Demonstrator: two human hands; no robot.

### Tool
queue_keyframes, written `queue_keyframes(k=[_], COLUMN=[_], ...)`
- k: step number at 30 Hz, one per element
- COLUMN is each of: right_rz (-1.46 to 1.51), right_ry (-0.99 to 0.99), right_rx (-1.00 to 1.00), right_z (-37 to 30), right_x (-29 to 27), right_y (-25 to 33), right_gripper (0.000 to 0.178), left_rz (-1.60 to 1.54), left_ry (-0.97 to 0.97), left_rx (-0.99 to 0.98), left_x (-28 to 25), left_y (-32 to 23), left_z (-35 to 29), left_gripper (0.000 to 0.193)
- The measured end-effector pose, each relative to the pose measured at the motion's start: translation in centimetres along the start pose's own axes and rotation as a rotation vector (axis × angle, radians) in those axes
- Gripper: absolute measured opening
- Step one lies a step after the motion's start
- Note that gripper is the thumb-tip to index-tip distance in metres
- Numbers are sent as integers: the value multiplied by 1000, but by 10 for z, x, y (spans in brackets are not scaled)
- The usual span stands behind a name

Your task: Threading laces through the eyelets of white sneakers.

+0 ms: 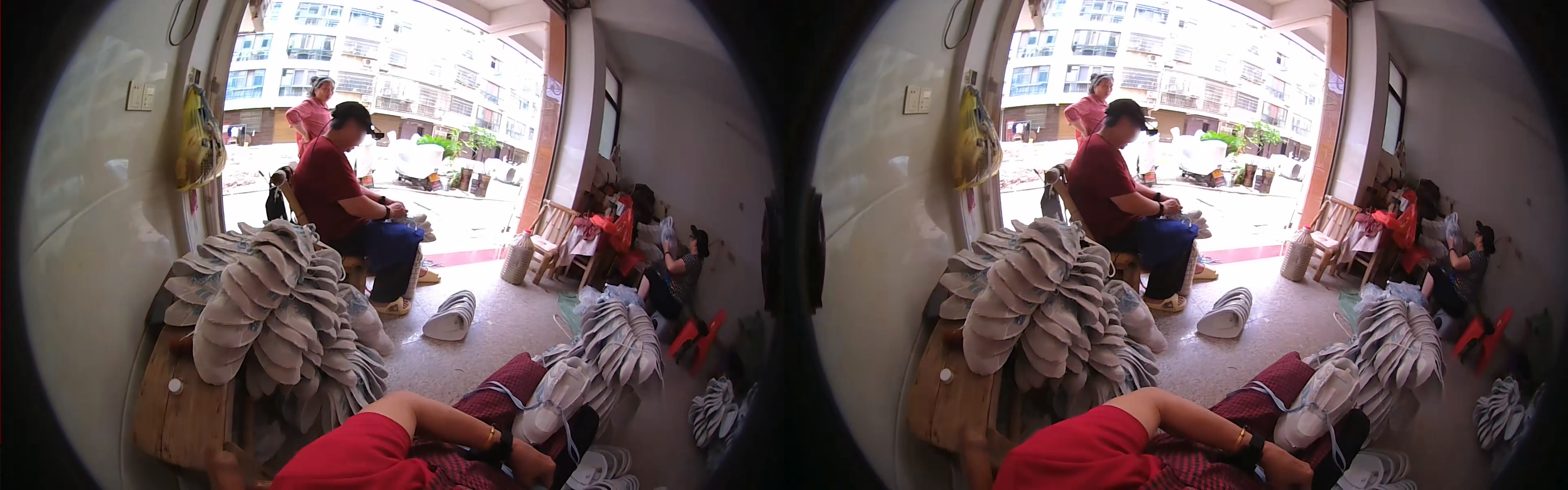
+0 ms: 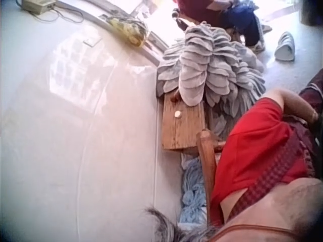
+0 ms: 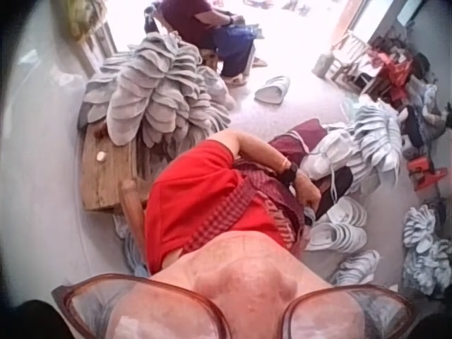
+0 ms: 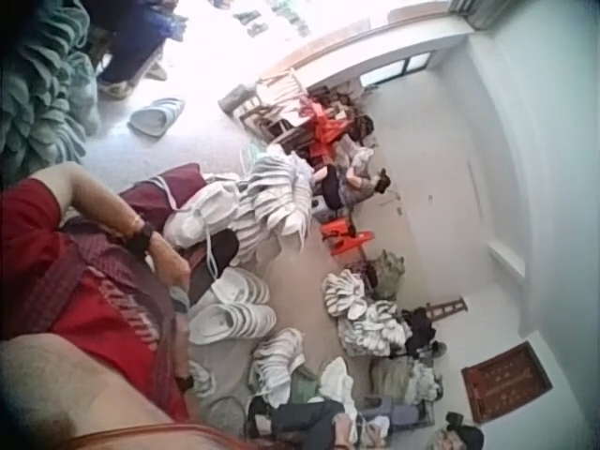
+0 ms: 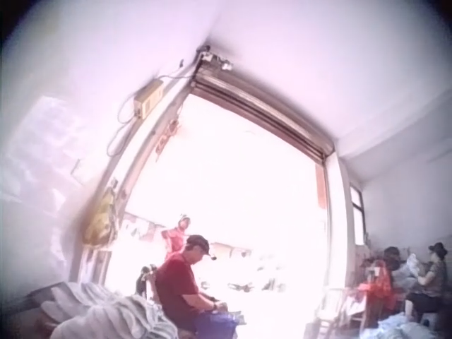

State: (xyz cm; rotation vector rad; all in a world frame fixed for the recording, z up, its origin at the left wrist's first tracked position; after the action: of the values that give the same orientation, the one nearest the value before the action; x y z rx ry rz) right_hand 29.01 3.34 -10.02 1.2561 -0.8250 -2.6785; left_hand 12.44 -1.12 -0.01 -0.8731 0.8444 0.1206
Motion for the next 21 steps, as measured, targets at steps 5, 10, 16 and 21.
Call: queue_keyframes(k=[5,10,16,21], right_rz=[-8,-56,144,572], right_ry=[61,-97,-396,-621], right_rx=[244,282,468,693], right_z=[-53,-60,-34,-26], right_x=[-9,-45,-128,-154], right_y=[-6,35,91,55], right_gripper=[33,31,25,19], left_rz=[69,36,60,295], left_ry=[-177,-113,-252,-416], left_rx=[57,55,-28,130], left_x=[20,12,1,-42], left_y=[44,20,11,-30], left_z=[-4,9,-5,5], left_gripper=[19,20,21,28])
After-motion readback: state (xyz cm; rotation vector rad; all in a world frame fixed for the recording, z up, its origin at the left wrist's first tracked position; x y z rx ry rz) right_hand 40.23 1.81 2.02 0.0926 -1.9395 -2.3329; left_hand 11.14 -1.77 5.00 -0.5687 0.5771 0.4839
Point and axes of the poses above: each hand's wrist, its own z-axis towards the middle knuckle, its own x-axis out of the palm, y = z × x, the point moved 3 cm from there along z, towards the middle knuckle, and after that the axes turned 9 degrees about -y, right-handed, at the moved point
